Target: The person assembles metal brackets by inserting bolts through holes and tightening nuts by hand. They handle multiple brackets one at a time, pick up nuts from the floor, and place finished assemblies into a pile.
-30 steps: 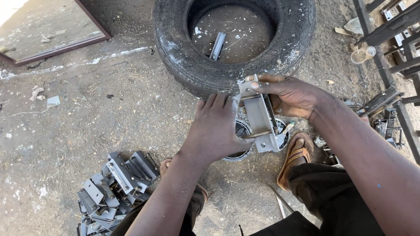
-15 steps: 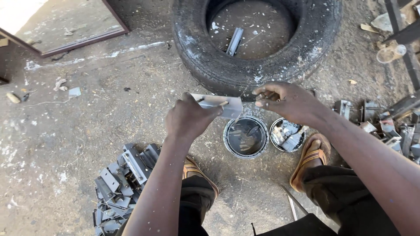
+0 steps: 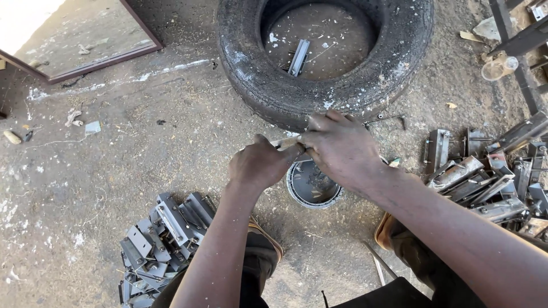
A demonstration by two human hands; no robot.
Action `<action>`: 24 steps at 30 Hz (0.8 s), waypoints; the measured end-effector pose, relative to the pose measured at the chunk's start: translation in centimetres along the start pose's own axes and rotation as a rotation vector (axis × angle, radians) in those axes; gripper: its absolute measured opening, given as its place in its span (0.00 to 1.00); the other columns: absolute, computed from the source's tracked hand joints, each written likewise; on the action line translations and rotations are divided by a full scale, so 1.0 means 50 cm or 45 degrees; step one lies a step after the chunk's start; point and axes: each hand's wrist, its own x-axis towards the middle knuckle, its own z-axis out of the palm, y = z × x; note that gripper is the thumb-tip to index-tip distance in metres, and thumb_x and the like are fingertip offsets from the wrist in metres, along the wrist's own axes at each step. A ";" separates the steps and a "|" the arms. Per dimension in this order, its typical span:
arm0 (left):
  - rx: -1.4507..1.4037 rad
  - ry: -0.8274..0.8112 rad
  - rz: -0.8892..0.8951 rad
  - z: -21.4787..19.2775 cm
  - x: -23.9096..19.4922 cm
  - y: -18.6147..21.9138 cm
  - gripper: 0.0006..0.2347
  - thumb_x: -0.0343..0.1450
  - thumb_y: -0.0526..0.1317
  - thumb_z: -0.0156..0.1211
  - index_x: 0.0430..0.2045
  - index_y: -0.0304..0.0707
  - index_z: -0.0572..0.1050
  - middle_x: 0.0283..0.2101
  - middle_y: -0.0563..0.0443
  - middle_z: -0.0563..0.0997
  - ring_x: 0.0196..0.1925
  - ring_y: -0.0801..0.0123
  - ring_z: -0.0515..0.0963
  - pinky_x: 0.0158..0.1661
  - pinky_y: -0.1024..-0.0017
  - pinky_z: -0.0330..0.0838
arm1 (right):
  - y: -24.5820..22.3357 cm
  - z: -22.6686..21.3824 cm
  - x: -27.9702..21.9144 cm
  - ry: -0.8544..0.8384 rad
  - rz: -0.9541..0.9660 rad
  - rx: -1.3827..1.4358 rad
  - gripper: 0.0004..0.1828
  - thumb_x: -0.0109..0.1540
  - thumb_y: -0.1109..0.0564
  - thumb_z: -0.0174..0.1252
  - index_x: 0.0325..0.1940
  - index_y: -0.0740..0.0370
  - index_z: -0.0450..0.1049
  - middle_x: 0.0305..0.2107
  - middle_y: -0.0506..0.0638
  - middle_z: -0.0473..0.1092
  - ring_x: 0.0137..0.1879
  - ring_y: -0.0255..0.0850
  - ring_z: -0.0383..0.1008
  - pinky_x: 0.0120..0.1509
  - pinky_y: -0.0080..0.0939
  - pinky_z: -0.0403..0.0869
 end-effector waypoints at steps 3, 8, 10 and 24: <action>0.050 -0.014 0.021 -0.007 -0.012 0.010 0.36 0.63 0.67 0.51 0.51 0.30 0.70 0.47 0.27 0.81 0.57 0.37 0.79 0.52 0.49 0.75 | -0.007 -0.024 0.010 -0.059 0.012 -0.008 0.05 0.57 0.47 0.70 0.32 0.47 0.83 0.30 0.43 0.70 0.44 0.40 0.74 0.46 0.44 0.78; 0.148 -0.112 0.087 -0.023 -0.052 0.033 0.34 0.66 0.63 0.46 0.52 0.28 0.70 0.49 0.26 0.81 0.58 0.37 0.79 0.53 0.50 0.75 | 0.018 0.017 0.001 -0.182 -0.008 -0.058 0.05 0.55 0.47 0.69 0.34 0.42 0.83 0.34 0.40 0.72 0.46 0.41 0.71 0.48 0.46 0.74; 0.207 -0.119 0.129 -0.036 -0.065 0.037 0.31 0.69 0.61 0.45 0.53 0.27 0.70 0.47 0.26 0.81 0.56 0.38 0.81 0.52 0.50 0.76 | 0.018 0.004 0.000 -0.225 -0.047 -0.028 0.04 0.55 0.49 0.68 0.33 0.43 0.83 0.35 0.40 0.72 0.46 0.42 0.70 0.48 0.47 0.73; 0.511 -0.094 0.623 0.015 -0.004 -0.032 0.12 0.71 0.33 0.48 0.42 0.32 0.80 0.32 0.39 0.85 0.37 0.47 0.87 0.39 0.52 0.80 | 0.046 -0.146 0.039 -0.710 0.307 0.307 0.15 0.62 0.47 0.64 0.52 0.46 0.82 0.45 0.48 0.73 0.58 0.48 0.68 0.68 0.68 0.63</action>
